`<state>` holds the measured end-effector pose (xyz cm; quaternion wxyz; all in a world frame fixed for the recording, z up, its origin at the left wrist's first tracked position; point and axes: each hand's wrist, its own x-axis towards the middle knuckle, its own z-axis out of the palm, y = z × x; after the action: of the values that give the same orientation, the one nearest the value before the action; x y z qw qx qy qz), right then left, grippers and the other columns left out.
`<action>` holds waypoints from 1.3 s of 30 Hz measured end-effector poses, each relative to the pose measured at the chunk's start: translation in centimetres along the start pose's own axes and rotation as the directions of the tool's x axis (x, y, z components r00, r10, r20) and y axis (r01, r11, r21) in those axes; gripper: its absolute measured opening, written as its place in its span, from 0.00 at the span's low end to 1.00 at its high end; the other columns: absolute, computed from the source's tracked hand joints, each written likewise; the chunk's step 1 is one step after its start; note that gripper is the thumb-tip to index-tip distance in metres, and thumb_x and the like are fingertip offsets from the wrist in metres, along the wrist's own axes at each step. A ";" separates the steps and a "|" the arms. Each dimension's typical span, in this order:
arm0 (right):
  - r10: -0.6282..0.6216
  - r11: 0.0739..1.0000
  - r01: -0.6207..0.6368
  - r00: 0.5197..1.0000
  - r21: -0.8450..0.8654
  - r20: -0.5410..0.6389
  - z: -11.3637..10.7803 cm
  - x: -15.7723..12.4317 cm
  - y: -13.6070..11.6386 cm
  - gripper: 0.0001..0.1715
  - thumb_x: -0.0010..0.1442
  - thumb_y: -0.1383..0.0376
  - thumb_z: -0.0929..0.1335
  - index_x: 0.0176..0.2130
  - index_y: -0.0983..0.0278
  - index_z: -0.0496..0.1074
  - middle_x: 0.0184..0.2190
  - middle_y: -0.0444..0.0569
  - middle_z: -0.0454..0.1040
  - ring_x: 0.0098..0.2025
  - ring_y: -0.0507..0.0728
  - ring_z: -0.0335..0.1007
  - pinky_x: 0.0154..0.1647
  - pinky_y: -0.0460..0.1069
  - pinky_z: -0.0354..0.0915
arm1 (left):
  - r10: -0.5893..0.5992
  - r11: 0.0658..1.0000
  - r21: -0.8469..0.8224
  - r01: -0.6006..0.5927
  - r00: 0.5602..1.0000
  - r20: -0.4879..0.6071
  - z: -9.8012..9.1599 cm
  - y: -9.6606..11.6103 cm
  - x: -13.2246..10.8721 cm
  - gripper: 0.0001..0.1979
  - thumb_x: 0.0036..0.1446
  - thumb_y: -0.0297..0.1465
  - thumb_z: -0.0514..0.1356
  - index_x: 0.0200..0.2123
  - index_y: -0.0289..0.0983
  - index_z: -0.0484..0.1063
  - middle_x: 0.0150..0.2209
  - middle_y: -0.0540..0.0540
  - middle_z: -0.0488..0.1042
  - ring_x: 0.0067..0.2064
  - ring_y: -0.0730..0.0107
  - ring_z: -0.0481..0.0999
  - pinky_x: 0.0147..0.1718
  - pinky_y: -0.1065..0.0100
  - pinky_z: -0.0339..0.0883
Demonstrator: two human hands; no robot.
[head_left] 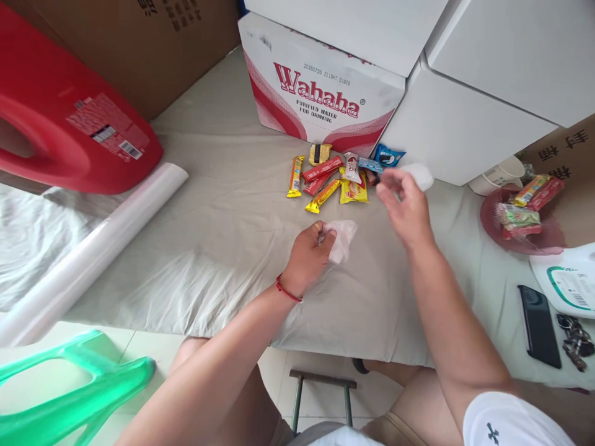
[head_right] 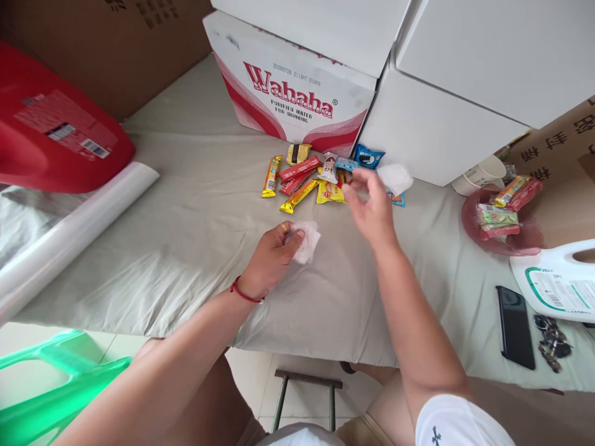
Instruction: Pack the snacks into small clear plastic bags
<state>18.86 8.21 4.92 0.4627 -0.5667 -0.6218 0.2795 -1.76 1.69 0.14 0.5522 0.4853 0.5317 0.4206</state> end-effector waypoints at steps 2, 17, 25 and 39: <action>0.187 0.916 -0.236 0.967 0.326 0.175 1.3 -3.9 0.7 0.25 0.66 0.42 0.70 0.47 0.59 0.74 0.44 0.51 0.77 0.42 0.57 0.75 0.39 0.53 0.76 | 0.002 1.000 0.019 -0.001 0.999 -0.048 -0.3 0.3 0.1 0.07 0.62 0.37 0.60 0.35 0.40 0.67 0.27 0.53 0.66 0.29 0.71 0.64 0.29 0.69 0.57; 0.278 0.716 -0.423 0.903 0.556 0.328 2.5 -8.2 3.1 0.26 0.44 0.47 0.82 0.35 0.58 0.76 0.25 0.39 0.69 0.25 0.50 0.61 0.25 0.46 0.62 | -0.129 0.989 -0.062 0.131 0.991 0.036 -0.8 1.8 0.3 0.13 0.45 0.27 0.69 0.36 0.37 0.74 0.32 0.51 0.75 0.34 0.71 0.73 0.35 0.69 0.66; 0.393 0.573 -0.473 0.875 0.669 0.282 2.0 -7.6 2.4 0.24 0.46 0.51 0.82 0.31 0.59 0.72 0.23 0.39 0.68 0.21 0.47 0.56 0.19 0.44 0.54 | -0.140 0.861 -0.450 0.236 0.962 0.236 -1.5 3.7 -0.3 0.19 0.46 0.38 0.72 0.41 0.38 0.75 0.41 0.47 0.76 0.40 0.70 0.76 0.33 0.71 0.69; 0.395 0.522 -0.497 0.861 0.693 0.321 1.4 -7.7 2.5 0.19 0.46 0.59 0.81 0.34 0.59 0.72 0.21 0.35 0.62 0.19 0.45 0.50 0.16 0.42 0.46 | -0.096 0.916 -0.385 0.114 0.993 0.067 -2.2 3.4 0.4 0.18 0.46 0.41 0.73 0.29 0.37 0.71 0.27 0.52 0.71 0.27 0.77 0.66 0.28 0.71 0.61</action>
<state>18.13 1.55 0.18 0.5286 -0.4426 -0.3080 0.6556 -3.70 2.84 3.47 0.6711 0.3470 0.4503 0.4759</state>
